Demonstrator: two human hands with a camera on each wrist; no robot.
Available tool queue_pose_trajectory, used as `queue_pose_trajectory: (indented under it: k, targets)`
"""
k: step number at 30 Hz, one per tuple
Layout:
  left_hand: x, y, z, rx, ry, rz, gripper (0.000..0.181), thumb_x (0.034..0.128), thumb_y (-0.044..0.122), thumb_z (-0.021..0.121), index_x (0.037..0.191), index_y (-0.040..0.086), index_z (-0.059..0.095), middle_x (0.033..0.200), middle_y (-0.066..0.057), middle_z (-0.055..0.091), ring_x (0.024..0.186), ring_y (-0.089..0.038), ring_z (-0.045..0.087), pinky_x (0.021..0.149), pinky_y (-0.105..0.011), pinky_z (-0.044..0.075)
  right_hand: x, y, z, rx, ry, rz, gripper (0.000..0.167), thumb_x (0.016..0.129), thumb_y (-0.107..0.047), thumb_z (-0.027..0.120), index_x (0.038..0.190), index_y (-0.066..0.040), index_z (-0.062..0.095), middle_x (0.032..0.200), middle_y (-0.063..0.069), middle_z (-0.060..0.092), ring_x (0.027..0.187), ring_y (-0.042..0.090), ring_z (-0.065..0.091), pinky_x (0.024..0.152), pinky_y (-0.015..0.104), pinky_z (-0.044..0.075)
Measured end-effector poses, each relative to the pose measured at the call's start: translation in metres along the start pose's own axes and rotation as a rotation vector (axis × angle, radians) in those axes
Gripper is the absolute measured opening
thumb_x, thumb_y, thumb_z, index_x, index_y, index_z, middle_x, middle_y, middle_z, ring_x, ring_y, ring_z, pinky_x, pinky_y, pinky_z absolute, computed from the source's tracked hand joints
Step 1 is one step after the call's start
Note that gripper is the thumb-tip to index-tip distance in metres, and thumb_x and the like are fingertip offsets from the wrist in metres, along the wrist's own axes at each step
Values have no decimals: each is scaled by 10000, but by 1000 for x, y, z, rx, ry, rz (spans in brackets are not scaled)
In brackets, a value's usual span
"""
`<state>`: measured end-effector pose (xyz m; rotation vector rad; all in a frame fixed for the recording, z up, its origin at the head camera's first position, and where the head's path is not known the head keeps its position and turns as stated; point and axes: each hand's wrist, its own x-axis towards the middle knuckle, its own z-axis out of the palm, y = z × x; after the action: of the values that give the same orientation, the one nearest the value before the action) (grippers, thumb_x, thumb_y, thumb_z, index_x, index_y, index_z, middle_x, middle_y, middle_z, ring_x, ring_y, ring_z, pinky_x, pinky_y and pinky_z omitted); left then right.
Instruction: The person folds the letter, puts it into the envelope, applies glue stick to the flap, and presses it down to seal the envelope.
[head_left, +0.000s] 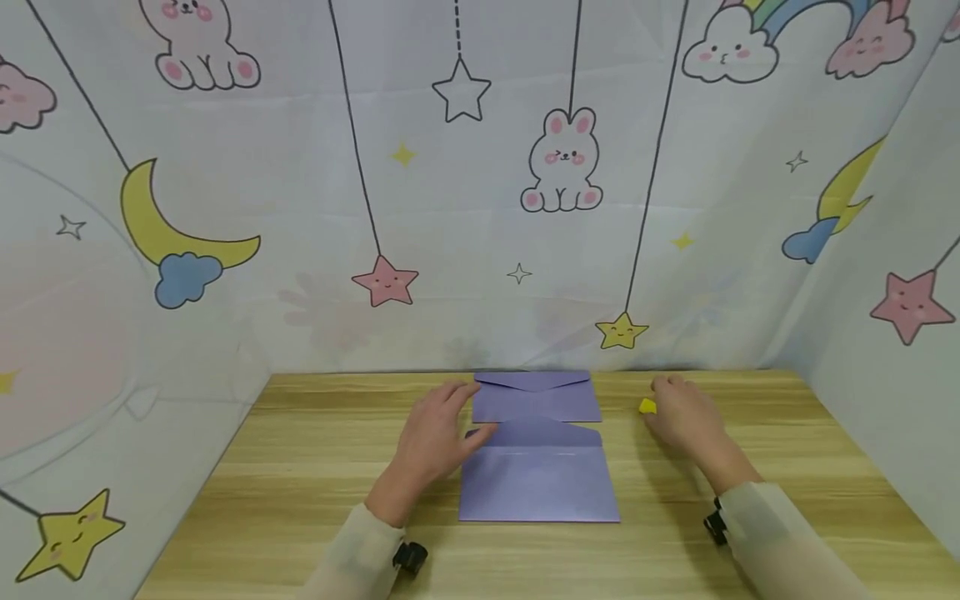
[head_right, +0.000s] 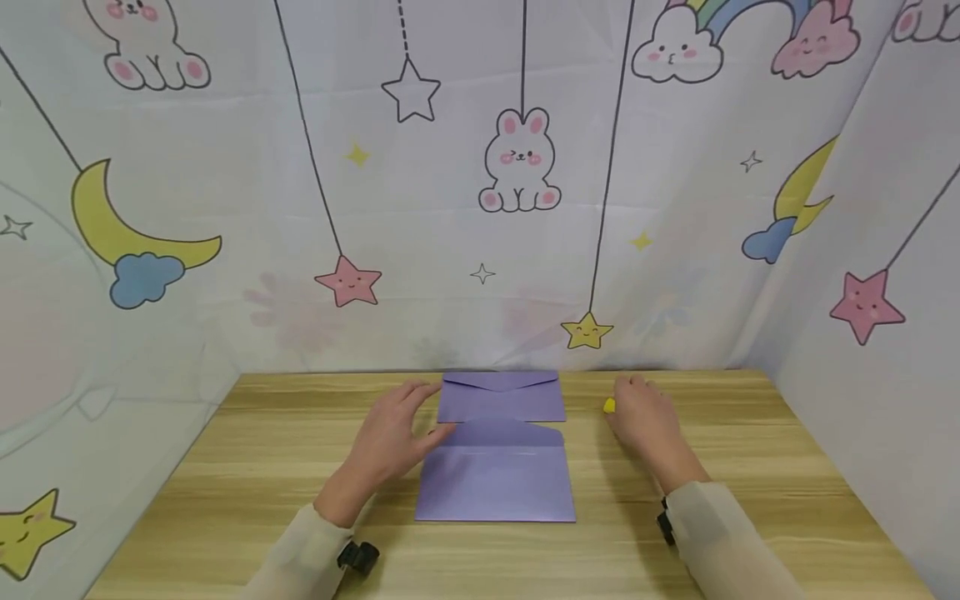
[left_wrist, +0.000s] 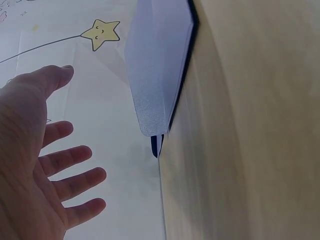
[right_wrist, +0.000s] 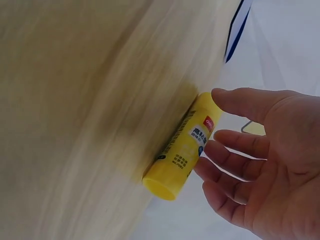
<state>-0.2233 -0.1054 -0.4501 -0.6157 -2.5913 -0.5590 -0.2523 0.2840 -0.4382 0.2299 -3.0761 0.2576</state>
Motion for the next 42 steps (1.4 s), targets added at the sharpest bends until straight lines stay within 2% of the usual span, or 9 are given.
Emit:
queue_pose_trajectory:
  k: [8,13,21,24,27,29,35,39,42]
  targets:
    - [-1,3,2,-9,5,11,647,928,491,805,1415,89,662,1351,-87,673,1231,-325,648,1028,-544,526,5,8,5,-49,-57,-2,252,949,-146,781,1031,65,670,934,172,664,855,361,640,773,551,542]
    - [-1,3,3,-9,19,17,643,925,498,805,1404,92,669,1340,-76,677,1224,-309,654,1018,-549,530,5,8,7,-41,-54,3,220,968,-130,753,1037,59,664,928,161,665,847,345,640,770,553,537]
    - [-2,5,1,-17,5,-17,650,928,499,803,1422,103,658,1362,-71,668,1254,-305,639,1035,-569,515,2,-6,-4,48,14,1,153,995,-156,734,971,-22,663,826,61,629,744,265,555,704,496,463]
    - [-2,6,-1,-25,-3,-26,658,926,500,807,1430,106,655,1366,-72,668,1260,-308,636,1042,-571,510,-1,-17,-14,129,3,10,225,1009,-207,732,1086,-3,674,919,76,666,774,247,571,717,472,491]
    - [-3,7,-2,-34,-6,-32,671,925,511,806,1437,105,653,1373,-69,665,1267,-307,633,1047,-569,508,-5,-30,-23,256,-14,2,354,1029,-248,719,1219,43,653,1064,132,692,855,253,618,751,459,546]
    - [-3,7,-3,-43,-1,-27,669,924,504,812,1436,103,653,1379,-68,663,1271,-307,630,1047,-569,507,-7,-37,-27,351,-11,-13,400,1033,-266,718,1255,57,636,1115,149,695,914,263,642,780,450,566]
    - [-2,11,-6,-55,18,8,653,919,483,824,1426,107,656,1375,-60,663,1270,-301,629,1051,-559,507,-12,-57,-26,612,24,-58,405,1023,-278,741,1267,23,622,1103,112,702,999,272,677,816,409,590]
    - [-2,16,-8,-63,39,34,667,894,480,850,1409,99,662,1361,-76,667,1264,-316,631,1049,-561,510,-15,-71,-20,753,25,-56,424,1016,-277,755,1299,-4,598,1129,111,699,1000,253,670,825,376,597]
    - [-1,22,-10,-62,48,59,682,876,484,869,1400,97,669,1343,-75,672,1240,-306,641,1041,-535,524,-17,-82,-15,874,17,-65,424,1008,-228,766,1310,10,587,1127,126,708,983,261,679,822,401,618]
